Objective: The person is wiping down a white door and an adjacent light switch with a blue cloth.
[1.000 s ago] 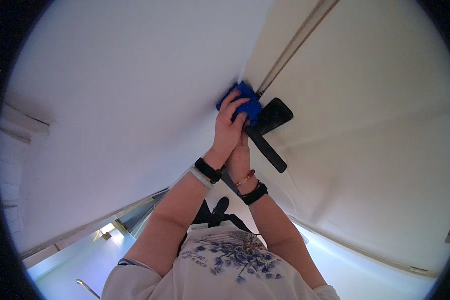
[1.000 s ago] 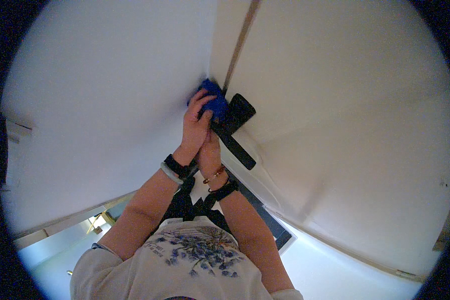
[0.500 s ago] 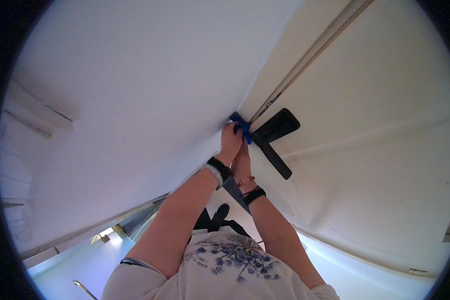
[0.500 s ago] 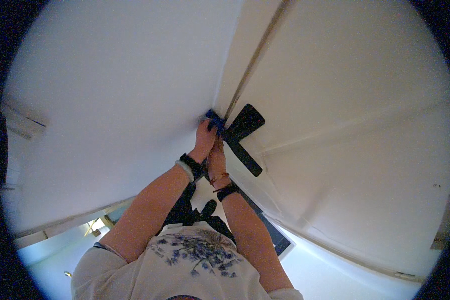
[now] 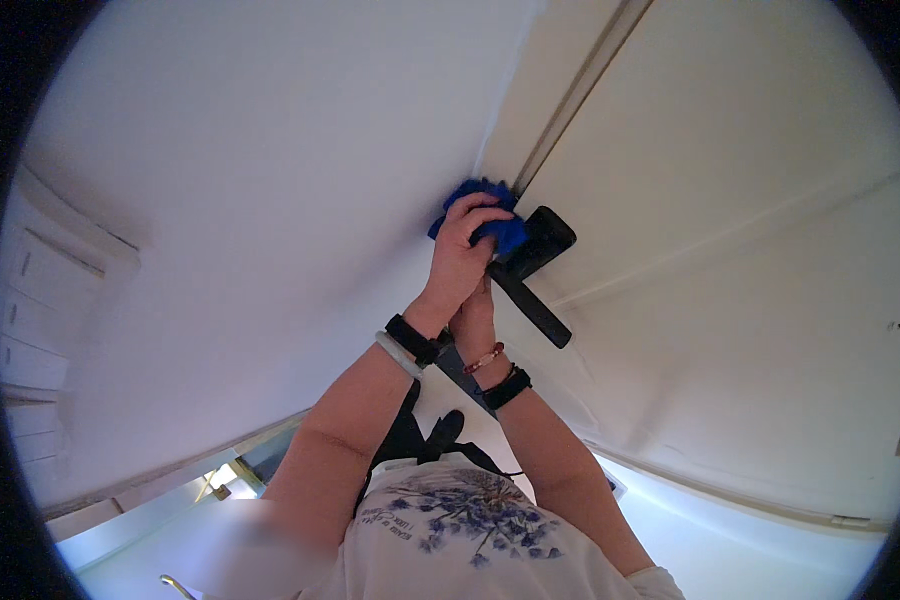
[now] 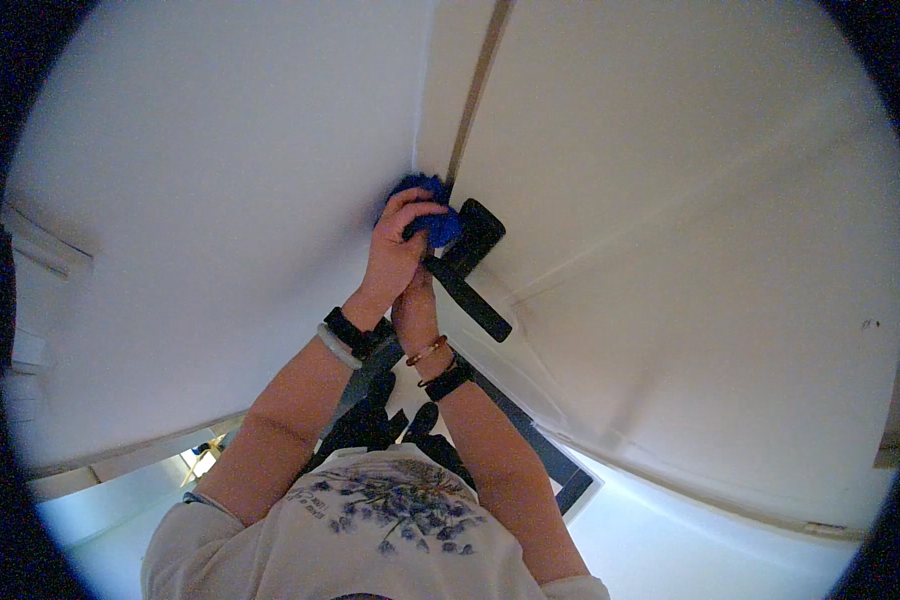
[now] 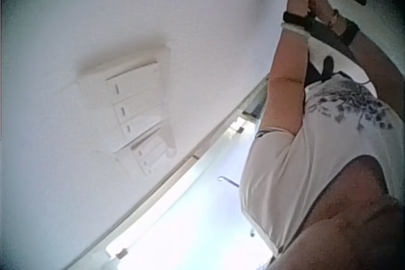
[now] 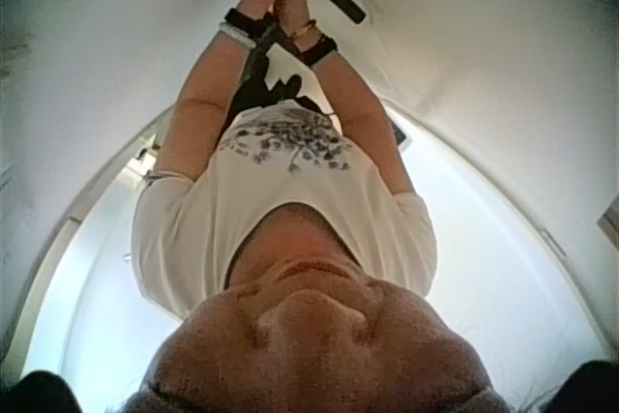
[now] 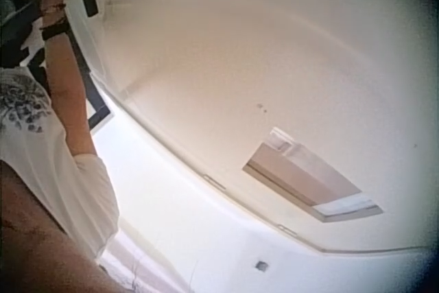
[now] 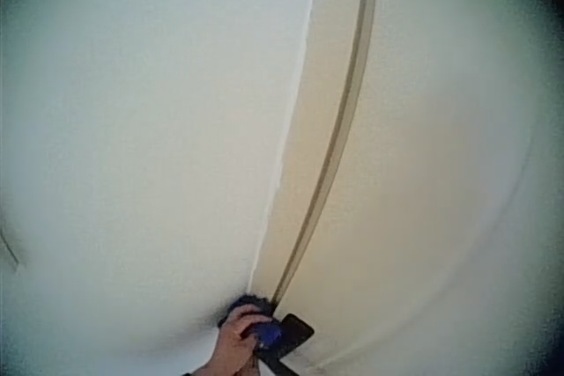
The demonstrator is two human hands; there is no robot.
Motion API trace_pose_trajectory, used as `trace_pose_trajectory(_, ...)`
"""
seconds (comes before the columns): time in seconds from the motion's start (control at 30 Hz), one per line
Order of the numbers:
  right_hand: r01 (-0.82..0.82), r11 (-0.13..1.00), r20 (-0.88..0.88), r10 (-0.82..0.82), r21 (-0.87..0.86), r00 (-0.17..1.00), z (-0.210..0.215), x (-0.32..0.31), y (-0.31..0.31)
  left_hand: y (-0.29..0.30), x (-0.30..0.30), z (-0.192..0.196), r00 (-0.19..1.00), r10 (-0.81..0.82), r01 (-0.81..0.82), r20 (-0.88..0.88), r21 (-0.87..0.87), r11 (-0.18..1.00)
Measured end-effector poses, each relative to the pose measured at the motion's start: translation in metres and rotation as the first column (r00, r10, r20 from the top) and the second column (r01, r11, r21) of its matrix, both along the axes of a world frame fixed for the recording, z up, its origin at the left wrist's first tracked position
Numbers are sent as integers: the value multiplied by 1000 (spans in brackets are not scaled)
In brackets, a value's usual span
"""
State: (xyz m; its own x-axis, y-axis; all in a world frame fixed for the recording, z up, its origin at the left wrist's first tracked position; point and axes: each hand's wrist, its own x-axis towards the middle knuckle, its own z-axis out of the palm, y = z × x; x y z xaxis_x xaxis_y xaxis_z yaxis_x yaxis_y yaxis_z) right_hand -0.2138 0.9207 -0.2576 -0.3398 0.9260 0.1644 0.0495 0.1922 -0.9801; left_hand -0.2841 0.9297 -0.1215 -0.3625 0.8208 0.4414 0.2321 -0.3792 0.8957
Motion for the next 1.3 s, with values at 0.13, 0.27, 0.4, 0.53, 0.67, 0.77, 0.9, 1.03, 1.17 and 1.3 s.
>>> trace_pose_trajectory(0.13, 130, 960, 137, -167, 247, 976, 22, -8, -24, -1, -8, -51, 994, 67, -82, -89, -169, 982)
trace_pose_trajectory(0.27, 230, 966, 175, -248, 117, 953, -4, 15, -19, 8, -1, -86, 998, 36, -50, -57, -278, 959)
trace_pose_trajectory(0.4, 261, 962, 276, -232, -74, 933, -10, 34, -16, -2, -8, -139, 973, 74, 37, 217, -466, 884)
trace_pose_trajectory(0.53, 438, 891, 131, -451, 120, 883, -25, 109, -16, -40, 49, -128, 636, -11, 433, 771, -345, 833)
trace_pose_trajectory(0.67, 390, 889, 37, -393, -240, 919, 53, 140, -40, -87, 76, -105, 874, -224, 377, 432, -311, 872)
trace_pose_trajectory(0.77, 374, 891, -101, -409, -257, 907, 130, 133, -54, -98, 89, -66, 906, -308, 368, 291, -181, 912)
trace_pose_trajectory(0.9, 393, 912, -159, -408, -121, 899, 164, 127, -59, -95, 96, -55, 959, -274, 270, -74, -55, 961)
trace_pose_trajectory(1.03, 363, 931, -59, -364, -40, 929, 173, 121, -66, -87, 98, -61, 961, -157, 120, -229, -170, 978)
trace_pose_trajectory(1.17, 271, 928, -14, -277, 255, 961, 189, 89, -60, -70, 105, -62, 936, -168, 98, -308, -229, 969)
trace_pose_trajectory(1.3, 46, 871, 280, -207, 489, 937, 183, 89, -46, -60, 114, -78, 828, -315, 330, 463, 52, 943)
